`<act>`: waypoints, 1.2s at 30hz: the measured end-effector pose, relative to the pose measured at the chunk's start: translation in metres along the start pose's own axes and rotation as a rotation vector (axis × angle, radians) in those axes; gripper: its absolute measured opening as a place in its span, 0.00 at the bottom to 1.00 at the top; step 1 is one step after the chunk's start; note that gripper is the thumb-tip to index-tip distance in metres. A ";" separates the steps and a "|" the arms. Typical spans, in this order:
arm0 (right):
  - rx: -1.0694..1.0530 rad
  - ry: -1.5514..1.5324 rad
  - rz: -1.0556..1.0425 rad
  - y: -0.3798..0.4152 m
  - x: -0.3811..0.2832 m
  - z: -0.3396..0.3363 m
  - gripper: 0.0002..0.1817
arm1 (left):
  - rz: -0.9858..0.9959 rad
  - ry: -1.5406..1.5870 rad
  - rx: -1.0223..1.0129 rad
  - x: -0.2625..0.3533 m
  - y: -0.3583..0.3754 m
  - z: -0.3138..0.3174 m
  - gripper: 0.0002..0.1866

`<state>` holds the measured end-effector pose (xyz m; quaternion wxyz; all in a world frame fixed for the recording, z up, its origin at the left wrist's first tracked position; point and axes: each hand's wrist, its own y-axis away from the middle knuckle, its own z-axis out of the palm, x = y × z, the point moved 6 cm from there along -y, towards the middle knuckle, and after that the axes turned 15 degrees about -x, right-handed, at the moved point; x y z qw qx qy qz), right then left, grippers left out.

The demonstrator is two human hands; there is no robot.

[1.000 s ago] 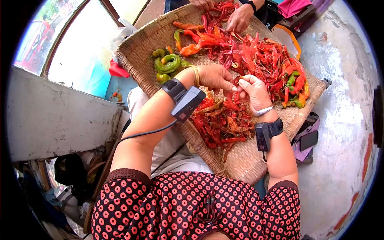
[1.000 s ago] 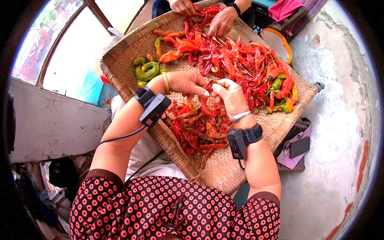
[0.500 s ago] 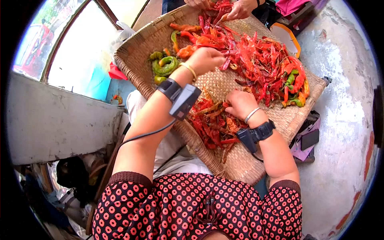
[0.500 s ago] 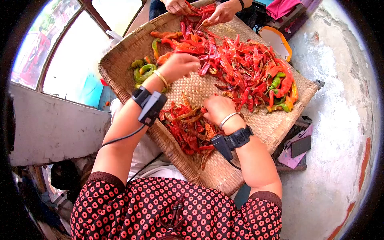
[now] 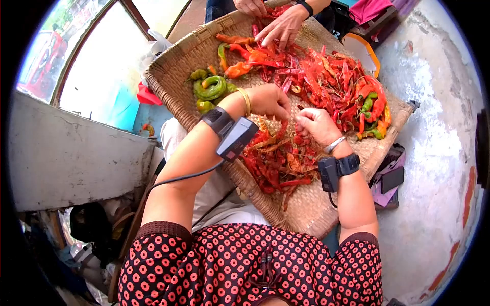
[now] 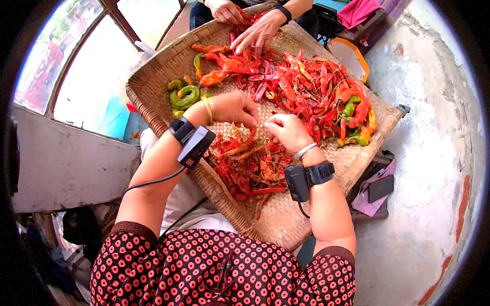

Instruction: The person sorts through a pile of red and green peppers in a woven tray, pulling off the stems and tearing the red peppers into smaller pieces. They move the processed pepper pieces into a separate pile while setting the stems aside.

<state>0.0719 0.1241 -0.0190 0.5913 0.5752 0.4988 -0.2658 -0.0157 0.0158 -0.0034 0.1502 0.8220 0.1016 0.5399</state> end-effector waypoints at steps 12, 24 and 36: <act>0.270 1.227 0.262 -0.001 -0.014 0.007 0.14 | 0.027 -0.229 0.656 -0.013 0.018 -0.042 0.12; 0.042 0.088 -0.115 0.002 -0.010 0.000 0.07 | 0.159 0.052 0.030 -0.001 -0.011 0.010 0.15; 0.066 0.671 -0.316 -0.005 -0.025 0.031 0.15 | 0.162 0.483 1.038 -0.032 0.041 -0.069 0.15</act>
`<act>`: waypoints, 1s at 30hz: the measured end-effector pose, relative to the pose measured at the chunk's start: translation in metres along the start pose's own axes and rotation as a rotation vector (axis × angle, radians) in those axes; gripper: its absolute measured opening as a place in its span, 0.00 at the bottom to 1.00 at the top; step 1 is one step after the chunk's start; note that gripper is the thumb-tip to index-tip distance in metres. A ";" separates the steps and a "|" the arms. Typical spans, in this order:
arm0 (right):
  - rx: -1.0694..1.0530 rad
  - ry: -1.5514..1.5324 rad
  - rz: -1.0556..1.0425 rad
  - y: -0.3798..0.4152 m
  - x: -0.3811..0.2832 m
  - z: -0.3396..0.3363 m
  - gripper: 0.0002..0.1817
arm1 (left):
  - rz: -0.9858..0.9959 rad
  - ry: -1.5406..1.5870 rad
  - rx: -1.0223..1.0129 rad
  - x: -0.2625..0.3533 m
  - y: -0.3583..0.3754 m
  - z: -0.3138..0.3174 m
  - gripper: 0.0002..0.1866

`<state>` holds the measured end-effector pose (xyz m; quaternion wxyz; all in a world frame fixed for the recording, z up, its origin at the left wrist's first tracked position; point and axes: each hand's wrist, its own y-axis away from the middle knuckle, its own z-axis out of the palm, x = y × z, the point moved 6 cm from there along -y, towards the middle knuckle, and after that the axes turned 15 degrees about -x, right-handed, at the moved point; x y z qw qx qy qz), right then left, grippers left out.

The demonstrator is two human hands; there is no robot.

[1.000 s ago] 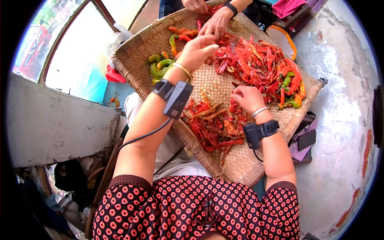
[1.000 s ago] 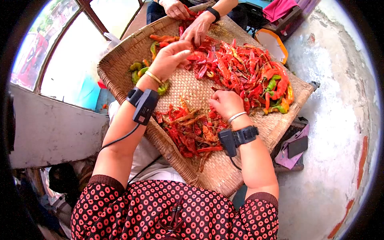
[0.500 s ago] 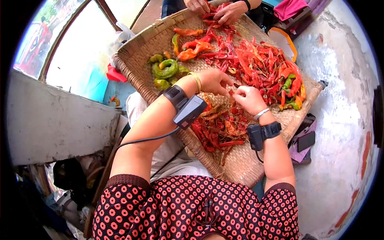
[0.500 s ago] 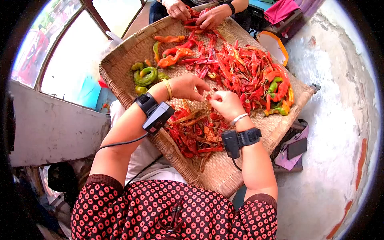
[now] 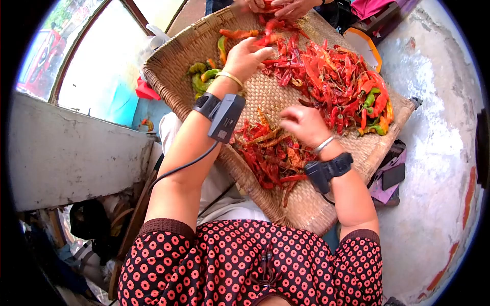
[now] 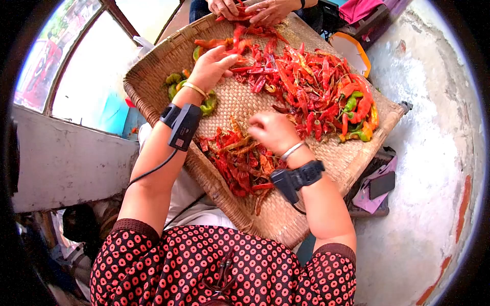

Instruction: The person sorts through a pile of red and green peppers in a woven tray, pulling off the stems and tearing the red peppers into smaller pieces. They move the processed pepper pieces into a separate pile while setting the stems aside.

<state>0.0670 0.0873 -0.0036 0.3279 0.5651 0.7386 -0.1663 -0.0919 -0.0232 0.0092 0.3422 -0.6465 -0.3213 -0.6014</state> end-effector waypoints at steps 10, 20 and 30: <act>-0.165 0.483 -0.492 0.006 -0.073 0.076 0.18 | -0.005 -0.541 -0.352 -0.009 0.013 0.037 0.14; -0.178 0.688 -0.304 0.000 -0.051 0.069 0.11 | 0.081 -0.975 -0.685 -0.033 0.020 0.052 0.14; -0.472 0.537 -0.058 0.046 -0.063 0.014 0.12 | -0.060 -1.183 -0.889 -0.053 0.016 0.056 0.13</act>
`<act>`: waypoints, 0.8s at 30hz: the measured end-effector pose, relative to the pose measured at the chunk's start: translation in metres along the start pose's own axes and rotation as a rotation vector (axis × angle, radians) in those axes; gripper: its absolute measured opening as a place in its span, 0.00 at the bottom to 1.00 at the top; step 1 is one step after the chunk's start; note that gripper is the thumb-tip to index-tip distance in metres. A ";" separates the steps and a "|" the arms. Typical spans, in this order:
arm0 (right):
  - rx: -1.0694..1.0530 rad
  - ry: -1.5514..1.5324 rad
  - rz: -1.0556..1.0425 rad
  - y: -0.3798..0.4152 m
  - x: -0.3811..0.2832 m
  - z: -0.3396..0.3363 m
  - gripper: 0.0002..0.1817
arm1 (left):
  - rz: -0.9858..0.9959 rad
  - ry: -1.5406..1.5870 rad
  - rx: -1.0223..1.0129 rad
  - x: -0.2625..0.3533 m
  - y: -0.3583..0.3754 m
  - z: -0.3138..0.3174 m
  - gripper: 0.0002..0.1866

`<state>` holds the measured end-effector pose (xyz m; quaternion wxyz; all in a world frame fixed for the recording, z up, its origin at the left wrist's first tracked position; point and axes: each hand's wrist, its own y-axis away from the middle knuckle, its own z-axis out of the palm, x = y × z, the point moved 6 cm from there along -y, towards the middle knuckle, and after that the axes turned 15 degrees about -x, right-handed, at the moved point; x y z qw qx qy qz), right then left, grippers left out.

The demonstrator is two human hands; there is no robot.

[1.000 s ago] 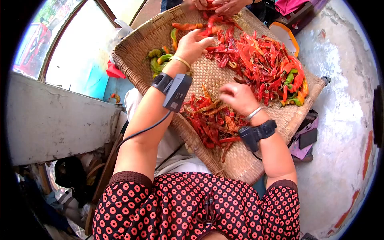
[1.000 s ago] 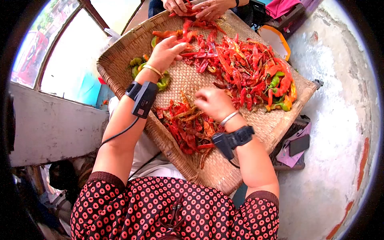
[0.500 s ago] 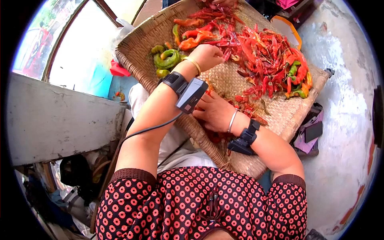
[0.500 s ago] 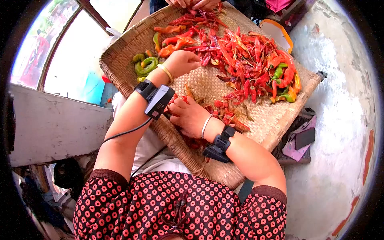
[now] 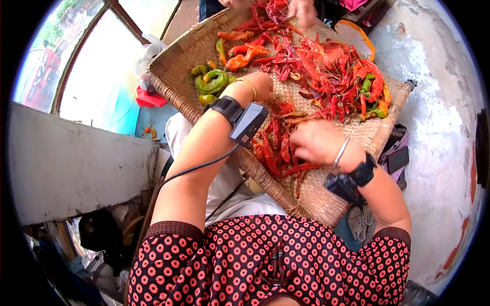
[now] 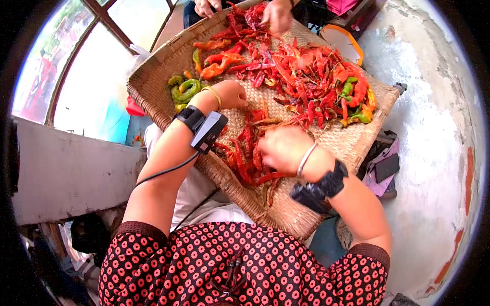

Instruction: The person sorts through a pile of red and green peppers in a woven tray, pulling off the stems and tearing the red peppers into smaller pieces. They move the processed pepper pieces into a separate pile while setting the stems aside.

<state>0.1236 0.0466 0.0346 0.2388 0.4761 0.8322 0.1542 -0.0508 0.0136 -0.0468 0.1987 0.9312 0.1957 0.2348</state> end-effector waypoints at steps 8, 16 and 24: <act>-0.398 -0.135 -0.007 -0.030 -0.044 0.087 0.12 | 0.011 -0.007 -0.041 0.015 0.008 0.001 0.13; -0.055 -0.214 0.304 -0.014 -0.015 0.046 0.15 | -0.018 -0.173 -0.117 0.029 0.034 -0.033 0.18; 0.224 -0.186 0.283 -0.006 -0.001 0.042 0.10 | -0.358 -0.413 -0.693 0.019 0.072 0.012 0.22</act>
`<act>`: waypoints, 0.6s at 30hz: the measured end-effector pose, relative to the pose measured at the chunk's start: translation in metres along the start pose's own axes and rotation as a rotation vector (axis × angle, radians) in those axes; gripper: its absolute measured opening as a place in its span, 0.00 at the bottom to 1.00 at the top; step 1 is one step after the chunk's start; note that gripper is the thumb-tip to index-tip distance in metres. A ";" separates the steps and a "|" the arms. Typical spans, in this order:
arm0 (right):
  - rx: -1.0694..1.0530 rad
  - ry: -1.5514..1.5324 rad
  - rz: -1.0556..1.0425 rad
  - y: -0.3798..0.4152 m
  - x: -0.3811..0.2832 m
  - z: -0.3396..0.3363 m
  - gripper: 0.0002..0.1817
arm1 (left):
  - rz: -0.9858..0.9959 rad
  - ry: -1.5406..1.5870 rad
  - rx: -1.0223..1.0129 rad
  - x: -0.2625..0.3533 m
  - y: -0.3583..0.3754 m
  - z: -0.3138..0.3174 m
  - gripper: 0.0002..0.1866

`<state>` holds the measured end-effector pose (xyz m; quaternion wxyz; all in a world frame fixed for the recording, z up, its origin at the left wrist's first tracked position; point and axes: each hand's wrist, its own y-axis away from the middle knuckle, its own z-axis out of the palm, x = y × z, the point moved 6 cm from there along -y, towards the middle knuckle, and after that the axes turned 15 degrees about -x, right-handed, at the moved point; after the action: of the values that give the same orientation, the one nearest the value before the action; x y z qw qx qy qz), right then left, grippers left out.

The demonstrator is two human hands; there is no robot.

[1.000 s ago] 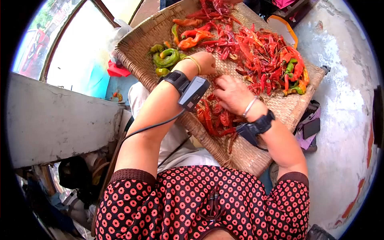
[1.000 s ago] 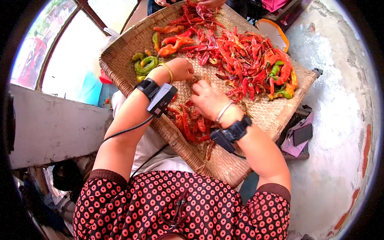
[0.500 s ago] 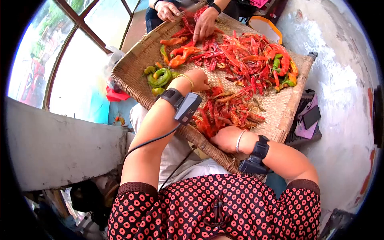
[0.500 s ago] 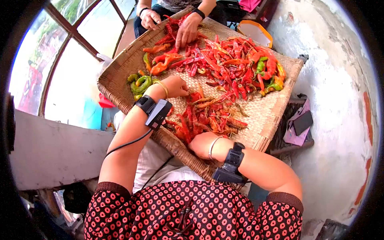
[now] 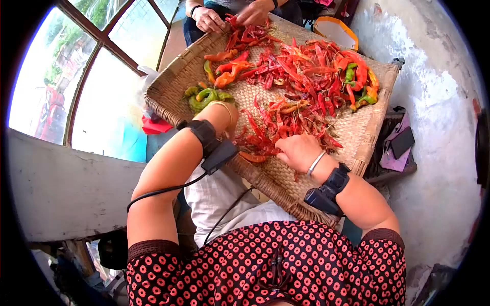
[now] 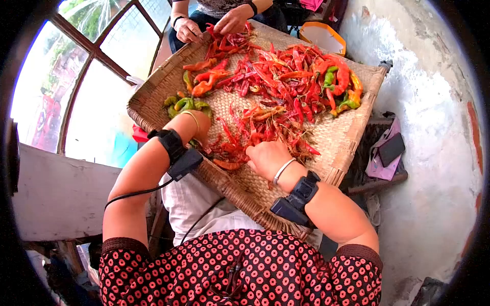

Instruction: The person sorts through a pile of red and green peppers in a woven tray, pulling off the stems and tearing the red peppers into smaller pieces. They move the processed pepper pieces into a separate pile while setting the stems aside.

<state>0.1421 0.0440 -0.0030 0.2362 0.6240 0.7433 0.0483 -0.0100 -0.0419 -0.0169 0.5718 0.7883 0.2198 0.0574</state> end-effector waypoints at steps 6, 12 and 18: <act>0.117 -0.060 0.073 0.001 0.023 -0.011 0.08 | 0.009 -0.174 -0.072 0.021 -0.020 0.010 0.21; 0.101 -0.138 0.093 0.002 0.031 -0.012 0.09 | 0.131 -0.168 -0.014 0.033 -0.025 0.012 0.17; 0.101 -0.135 0.066 0.001 0.031 -0.009 0.08 | 0.213 -0.111 0.112 0.043 -0.037 0.003 0.17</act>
<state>0.1357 0.0756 -0.0041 0.2522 0.6611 0.7063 -0.0235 0.0191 -0.0180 -0.0592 0.5291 0.8397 0.1058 0.0616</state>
